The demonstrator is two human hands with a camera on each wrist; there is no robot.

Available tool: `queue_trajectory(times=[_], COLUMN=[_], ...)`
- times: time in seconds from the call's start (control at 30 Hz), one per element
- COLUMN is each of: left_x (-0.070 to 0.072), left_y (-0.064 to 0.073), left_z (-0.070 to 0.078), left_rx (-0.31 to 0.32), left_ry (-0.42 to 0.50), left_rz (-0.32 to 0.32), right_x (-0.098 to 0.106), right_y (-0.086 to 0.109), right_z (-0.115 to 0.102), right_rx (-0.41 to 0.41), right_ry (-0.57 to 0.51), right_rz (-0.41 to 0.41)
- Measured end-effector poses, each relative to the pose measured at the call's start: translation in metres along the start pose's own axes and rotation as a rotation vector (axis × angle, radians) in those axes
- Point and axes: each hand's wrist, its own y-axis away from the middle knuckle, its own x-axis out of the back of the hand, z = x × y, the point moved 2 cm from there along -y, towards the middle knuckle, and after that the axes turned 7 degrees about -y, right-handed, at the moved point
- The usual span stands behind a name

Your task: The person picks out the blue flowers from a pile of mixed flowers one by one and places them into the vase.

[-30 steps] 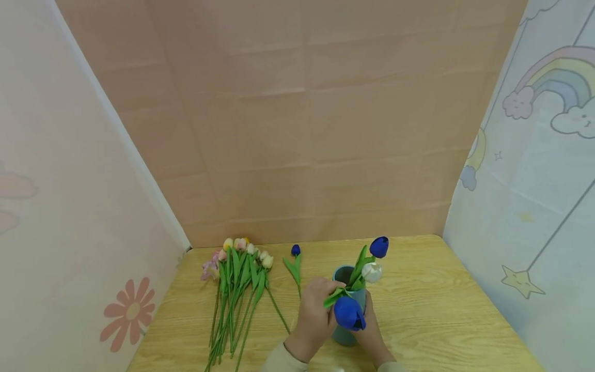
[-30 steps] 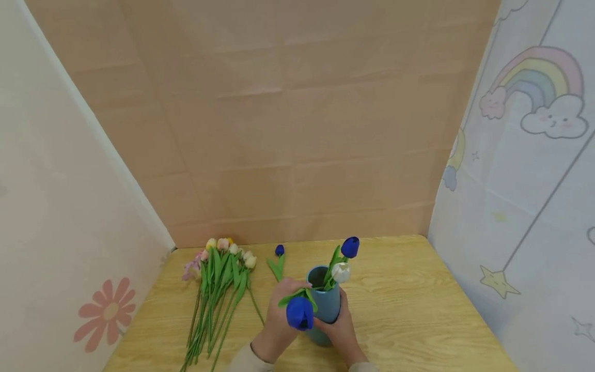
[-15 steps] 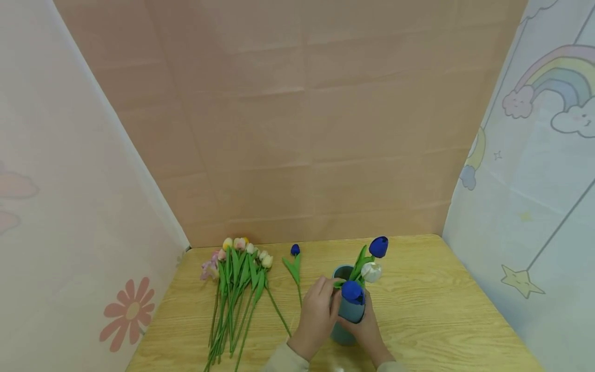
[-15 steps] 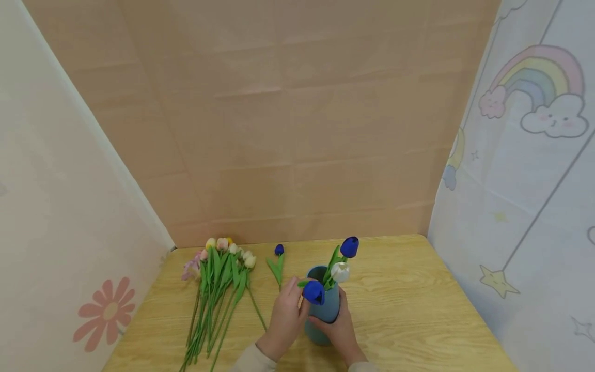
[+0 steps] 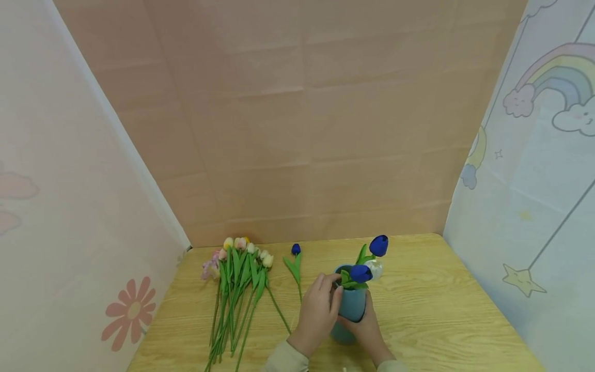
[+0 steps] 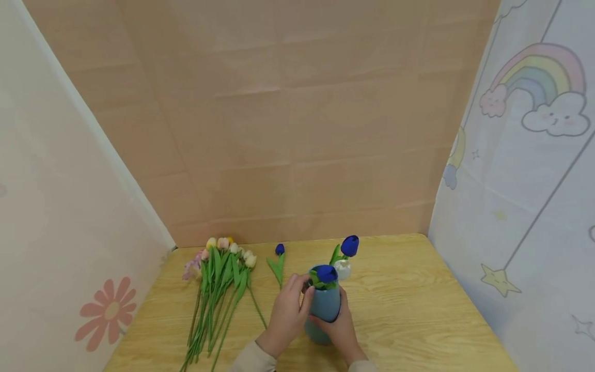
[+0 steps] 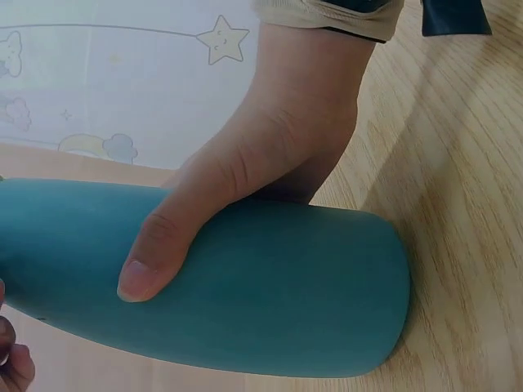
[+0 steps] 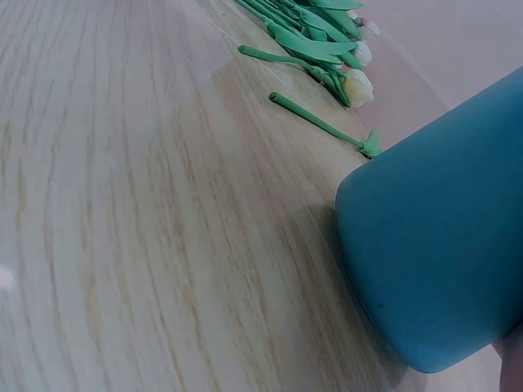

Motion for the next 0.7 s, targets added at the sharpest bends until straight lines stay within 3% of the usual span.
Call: queue_trajectory(times=[0.3,0.7], left_x=[0.004,0.016], left_y=[0.001,0.0], left_z=[-0.007,-0.025], left_rx=[0.027,0.058], left_ry=[0.058,0.009], left_rz=[-0.003,0.098], right_x=[0.0,-0.001], right_y=[0.002,0.002], right_z=[0.0,-0.003], right_rx=[0.039,0.009], right_ry=[-0.048,0.002], right_rz=[-0.001,0.022])
